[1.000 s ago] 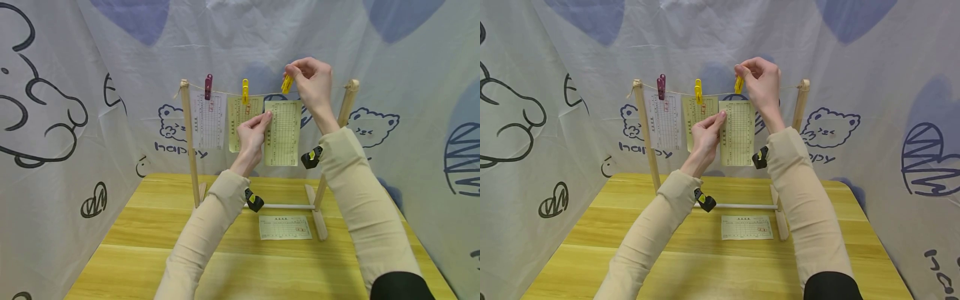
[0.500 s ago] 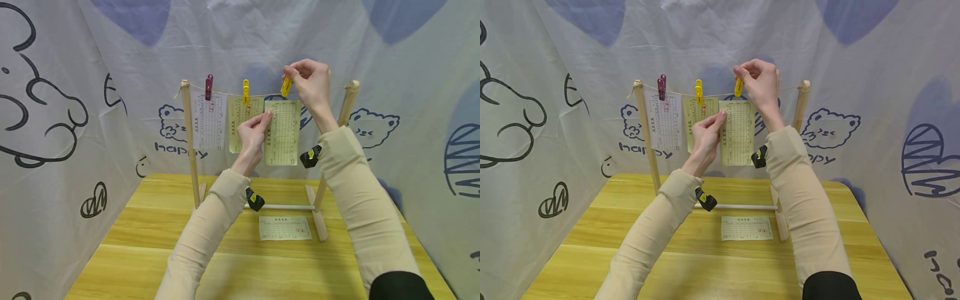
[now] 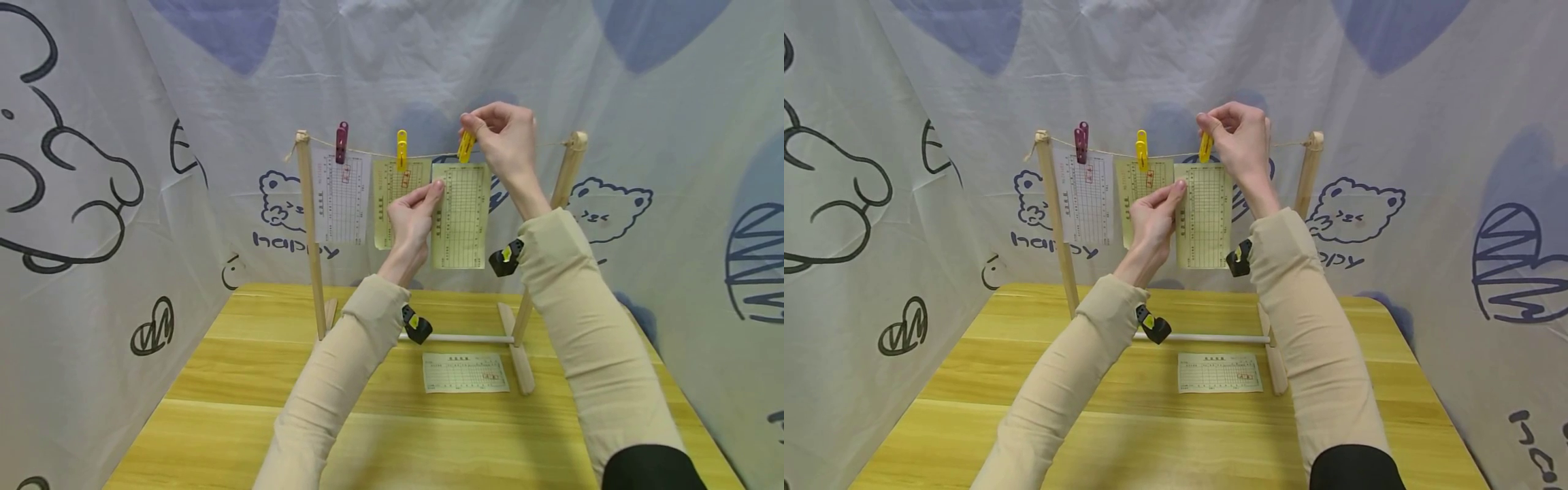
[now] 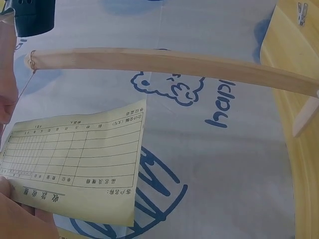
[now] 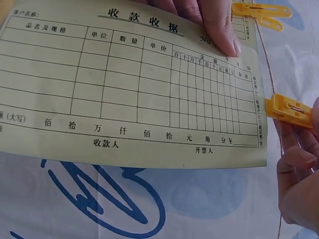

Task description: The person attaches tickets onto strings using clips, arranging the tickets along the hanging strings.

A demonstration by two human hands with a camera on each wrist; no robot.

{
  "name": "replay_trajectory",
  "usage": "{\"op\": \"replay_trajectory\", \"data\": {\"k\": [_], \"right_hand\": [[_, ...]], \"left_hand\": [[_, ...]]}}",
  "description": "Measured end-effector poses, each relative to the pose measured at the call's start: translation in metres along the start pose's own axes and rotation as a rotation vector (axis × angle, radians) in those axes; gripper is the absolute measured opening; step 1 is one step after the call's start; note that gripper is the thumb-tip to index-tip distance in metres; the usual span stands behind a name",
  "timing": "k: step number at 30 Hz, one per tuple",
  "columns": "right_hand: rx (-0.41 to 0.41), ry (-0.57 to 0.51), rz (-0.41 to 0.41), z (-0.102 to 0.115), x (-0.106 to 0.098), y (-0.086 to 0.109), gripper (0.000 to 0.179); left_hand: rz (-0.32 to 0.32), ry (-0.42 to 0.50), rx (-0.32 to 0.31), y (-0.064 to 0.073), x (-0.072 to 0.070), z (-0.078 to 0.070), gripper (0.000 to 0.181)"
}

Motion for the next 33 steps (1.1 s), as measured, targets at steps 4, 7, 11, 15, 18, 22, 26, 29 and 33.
{"op": "replay_trajectory", "data": {"k": [4,7,11,15,18,22,26,29,33], "right_hand": [[0.008,0.016,0.006,-0.0009,0.0000,0.0009,0.024],[0.016,0.027,0.011,-0.0014,-0.0001,0.0015,0.025],[0.023,0.049,0.016,-0.0022,0.0001,0.0021,0.026],[0.027,0.060,0.022,-0.0034,0.0008,0.0023,0.027],[0.027,0.059,0.027,-0.0042,0.0010,0.0025,0.027],[0.028,0.057,0.036,-0.0057,0.0010,0.0028,0.026],[0.026,0.057,0.047,-0.0063,0.0011,0.0036,0.026],[0.020,0.058,0.052,-0.0060,0.0007,0.0041,0.026],[0.024,0.075,0.063,-0.0057,0.0006,0.0046,0.028]], "left_hand": [[-0.005,-0.006,0.009,-0.0007,0.0003,0.0000,0.027],[-0.009,-0.005,0.013,-0.0011,0.0007,-0.0003,0.027],[-0.007,0.003,0.016,-0.0010,0.0016,-0.0008,0.027],[-0.005,0.003,0.030,-0.0005,0.0023,-0.0021,0.027],[-0.006,0.004,0.036,-0.0003,0.0024,-0.0026,0.027],[-0.007,0.004,0.033,-0.0003,0.0024,-0.0021,0.027],[-0.008,-0.007,0.036,-0.0001,0.0025,-0.0024,0.026],[-0.005,-0.014,0.035,0.0001,0.0030,-0.0028,0.027],[-0.007,-0.016,0.029,0.0006,0.0033,-0.0036,0.027]]}}
Point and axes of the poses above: each hand's wrist, its own y-axis away from the middle knuckle, its own x-axis out of the palm, z = x × y, the point moved 6 cm from there along -y, towards the middle knuckle, and after that the axes turned 1 degree about -y, right-handed, at the moved point
